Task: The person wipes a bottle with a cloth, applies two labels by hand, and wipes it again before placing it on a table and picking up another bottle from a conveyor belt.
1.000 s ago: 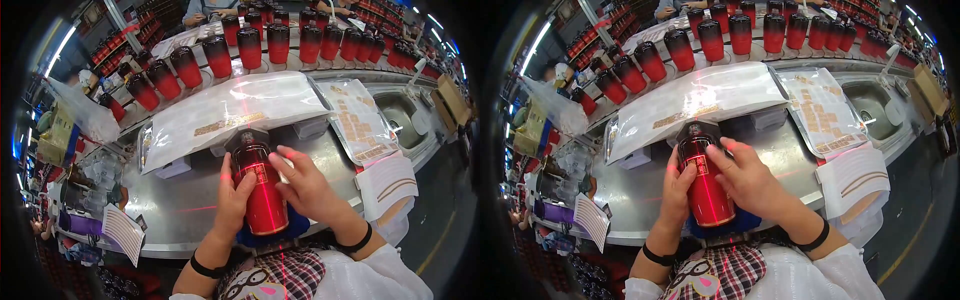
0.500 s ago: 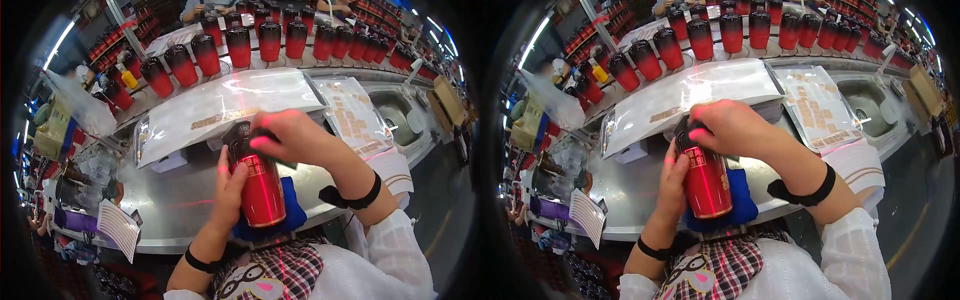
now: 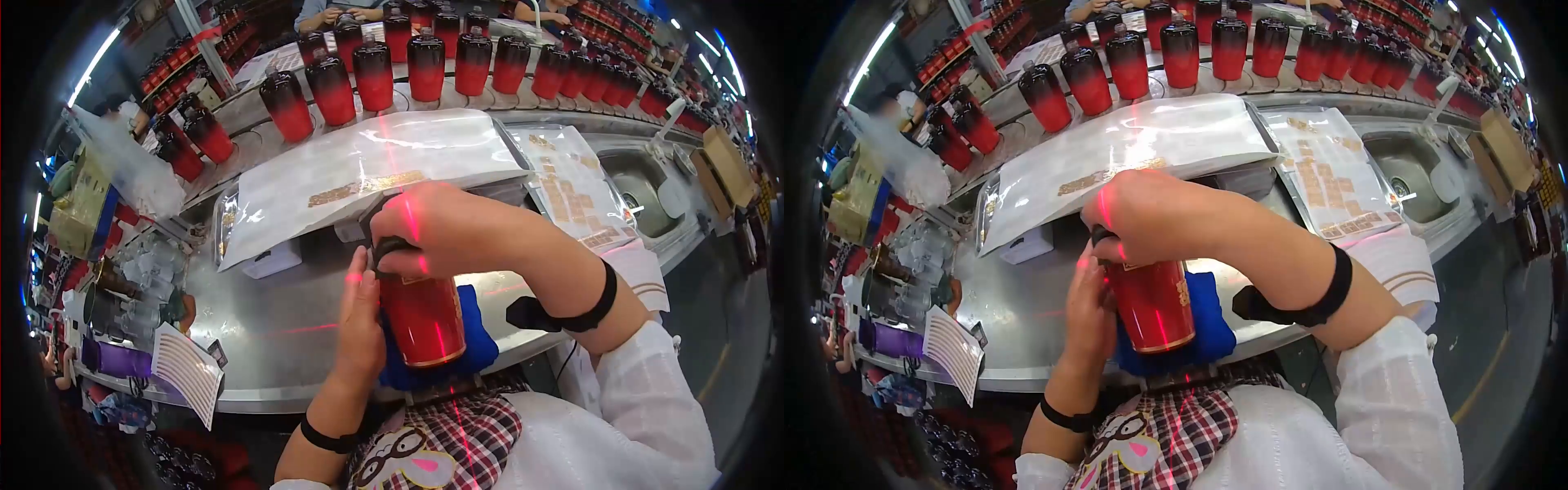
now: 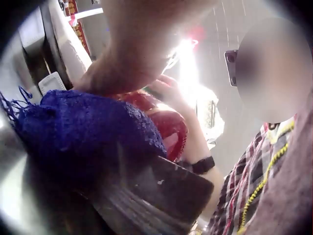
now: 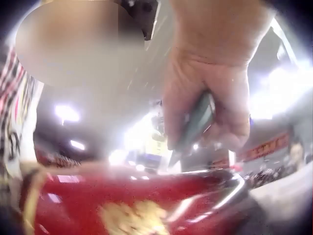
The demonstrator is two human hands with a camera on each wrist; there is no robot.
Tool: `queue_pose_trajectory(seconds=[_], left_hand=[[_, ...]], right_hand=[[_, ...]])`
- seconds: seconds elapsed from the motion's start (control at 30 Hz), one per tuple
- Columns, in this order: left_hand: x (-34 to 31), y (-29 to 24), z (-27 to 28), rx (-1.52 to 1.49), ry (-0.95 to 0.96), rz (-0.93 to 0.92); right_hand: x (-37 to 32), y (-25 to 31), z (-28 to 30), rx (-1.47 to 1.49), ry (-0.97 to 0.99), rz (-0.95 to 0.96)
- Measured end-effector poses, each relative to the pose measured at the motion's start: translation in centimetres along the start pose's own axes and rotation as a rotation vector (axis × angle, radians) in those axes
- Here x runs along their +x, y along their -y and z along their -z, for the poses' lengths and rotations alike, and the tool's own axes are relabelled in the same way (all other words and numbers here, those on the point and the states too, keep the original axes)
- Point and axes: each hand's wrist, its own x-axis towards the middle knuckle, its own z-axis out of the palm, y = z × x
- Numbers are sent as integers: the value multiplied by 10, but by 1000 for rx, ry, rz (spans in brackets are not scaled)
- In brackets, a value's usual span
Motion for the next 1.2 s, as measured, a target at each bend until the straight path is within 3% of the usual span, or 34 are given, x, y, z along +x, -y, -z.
queue_pose_trajectory(seconds=[0.03, 0.13, 0.17, 0.2, 0.27, 0.3, 0.4, 0.53, 0.63, 0.73, 0.77, 0.87, 0.97, 1.07, 1.1, 1.17, 1.2], left_hand=[[0, 1, 2, 28, -5, -3], [1, 4, 8, 107, -18, -67], [0, 5, 10, 136, -22, -115], [1, 5, 11, 165, -25, -166], [4, -4, 14, 673, 57, -476], [5, -12, 16, 927, 97, -632], [7, -40, 10, 1513, 394, -793], [11, -42, 4, 1678, 472, -925], [2, -41, 0, 1686, 483, -868], [-9, -30, 0, 1589, 410, -880], [-14, -27, 1, 1585, 387, -875], [-32, -17, 7, 1549, 294, -840], [-41, -13, 12, 1398, 183, -779], [-36, -14, 21, 1250, 76, -653], [-29, -14, 24, 1144, 32, -578], [-9, -17, 28, 926, -51, -382], [7, -20, 26, 722, -3, -234]], right_hand=[[0, -1, 0, 39, 76, 4], [-15, -19, -3, -165, -412, 47], [-25, -20, -11, -149, -510, 146], [-38, -14, -14, -155, -495, 199], [-65, -3, -21, -55, -446, 277], [-75, -2, -22, 41, -438, 253], [-100, -5, -26, 278, -424, 110], [-114, -12, -23, 367, -447, -181], [-107, -12, -12, 396, -435, -334], [-80, -7, -4, 325, -366, -222], [-67, -9, -5, 323, -313, -88], [-25, -8, 7, 231, 39, 9], [1, -16, 3, -43, -169, -62], [-5, -4, 4, 155, 95, 52], [-7, -7, -5, 130, -66, 86], [-15, -16, -10, -90, -432, -35], [-26, -12, -4, -283, -446, -2]])
